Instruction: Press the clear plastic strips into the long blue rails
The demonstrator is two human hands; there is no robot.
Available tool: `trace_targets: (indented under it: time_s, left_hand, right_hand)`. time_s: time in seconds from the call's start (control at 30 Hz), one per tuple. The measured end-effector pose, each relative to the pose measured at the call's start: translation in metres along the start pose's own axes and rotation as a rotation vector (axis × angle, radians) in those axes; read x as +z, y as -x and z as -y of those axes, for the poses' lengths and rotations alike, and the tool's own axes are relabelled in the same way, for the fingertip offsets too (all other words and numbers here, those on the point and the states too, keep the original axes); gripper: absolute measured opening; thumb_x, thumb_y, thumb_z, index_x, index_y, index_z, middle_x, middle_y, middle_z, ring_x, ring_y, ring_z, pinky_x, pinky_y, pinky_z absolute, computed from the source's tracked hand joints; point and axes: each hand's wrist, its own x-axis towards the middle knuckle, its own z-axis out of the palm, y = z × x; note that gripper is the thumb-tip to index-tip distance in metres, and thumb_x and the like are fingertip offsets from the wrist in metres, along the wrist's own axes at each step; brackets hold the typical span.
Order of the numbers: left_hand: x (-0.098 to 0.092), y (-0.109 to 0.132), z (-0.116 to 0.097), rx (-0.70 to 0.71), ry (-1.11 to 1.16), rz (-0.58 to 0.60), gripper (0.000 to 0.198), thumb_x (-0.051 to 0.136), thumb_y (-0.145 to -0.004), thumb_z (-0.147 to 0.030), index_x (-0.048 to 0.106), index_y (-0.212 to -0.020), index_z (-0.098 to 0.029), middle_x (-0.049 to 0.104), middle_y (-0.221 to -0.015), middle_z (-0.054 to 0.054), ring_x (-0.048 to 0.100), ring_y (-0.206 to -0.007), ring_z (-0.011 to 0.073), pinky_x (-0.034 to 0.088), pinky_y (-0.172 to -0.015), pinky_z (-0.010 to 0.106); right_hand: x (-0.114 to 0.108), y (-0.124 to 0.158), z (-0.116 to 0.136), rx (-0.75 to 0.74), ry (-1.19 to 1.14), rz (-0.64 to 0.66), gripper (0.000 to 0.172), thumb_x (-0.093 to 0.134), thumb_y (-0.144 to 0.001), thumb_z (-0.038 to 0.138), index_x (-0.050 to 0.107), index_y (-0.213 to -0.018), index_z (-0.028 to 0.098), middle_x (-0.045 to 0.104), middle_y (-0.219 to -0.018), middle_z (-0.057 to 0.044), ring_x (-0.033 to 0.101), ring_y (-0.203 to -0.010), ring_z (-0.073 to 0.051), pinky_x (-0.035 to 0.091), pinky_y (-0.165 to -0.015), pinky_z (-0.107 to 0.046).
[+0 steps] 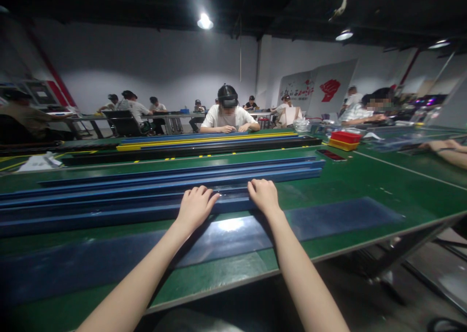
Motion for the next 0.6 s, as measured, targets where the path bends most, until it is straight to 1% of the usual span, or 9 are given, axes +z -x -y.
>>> trace_targets:
  time_s: [0.17,0.3,0.43,0.53,0.6]
  left_hand:
    - [0.005,0.002,-0.005,0.120,0.063,-0.038,0.042,0.026,-0.090,-0.043,0.057,-0.106,-0.020,0.058,-0.113,0.008,0.048,-0.104,0.0222,0.034,-0.086,0.036]
    - [0.011,0.003,-0.008,0.226,0.111,-0.019,0.044,0.028,-0.089,-0.046,0.050,-0.120,-0.023,0.050,-0.127,0.006,0.040,-0.118,0.0226,0.033,-0.092,0.038]
    - [0.016,0.003,-0.008,0.237,0.101,0.035,0.046,0.029,-0.089,-0.047,0.046,-0.125,-0.025,0.045,-0.133,0.005,0.036,-0.122,0.0244,0.032,-0.095,0.041]
    - [0.017,0.003,-0.008,0.223,0.099,0.046,0.047,0.028,-0.089,-0.048,0.046,-0.124,-0.024,0.046,-0.132,0.005,0.038,-0.121,0.0246,0.033,-0.094,0.041]
    - [0.015,0.002,-0.008,0.213,0.099,0.047,0.047,0.028,-0.089,-0.049,0.048,-0.123,-0.023,0.047,-0.131,0.005,0.040,-0.119,0.0247,0.034,-0.093,0.040]
  right_hand:
    - [0.000,0.000,0.005,-0.121,-0.070,0.024,0.035,0.035,-0.087,0.031,0.059,-0.065,0.019,0.064,-0.067,-0.004,0.054,-0.066,-0.013,0.028,-0.063,-0.024]
    - [0.002,0.001,0.007,-0.202,-0.120,0.050,0.035,0.034,-0.088,0.031,0.060,-0.068,0.018,0.063,-0.068,-0.003,0.054,-0.068,-0.013,0.029,-0.067,-0.023]
    - [0.002,0.001,0.006,-0.202,-0.152,0.050,0.034,0.034,-0.089,0.030,0.061,-0.071,0.018,0.063,-0.071,-0.003,0.054,-0.071,-0.013,0.030,-0.068,-0.023]
    - [0.001,0.001,0.003,-0.196,-0.170,0.023,0.034,0.034,-0.089,0.030,0.061,-0.071,0.018,0.064,-0.075,-0.004,0.055,-0.078,-0.014,0.030,-0.069,-0.022]
    - [0.001,0.000,0.002,-0.177,-0.159,0.010,0.034,0.034,-0.089,0.030,0.061,-0.070,0.019,0.064,-0.075,-0.004,0.055,-0.079,-0.014,0.030,-0.068,-0.023]
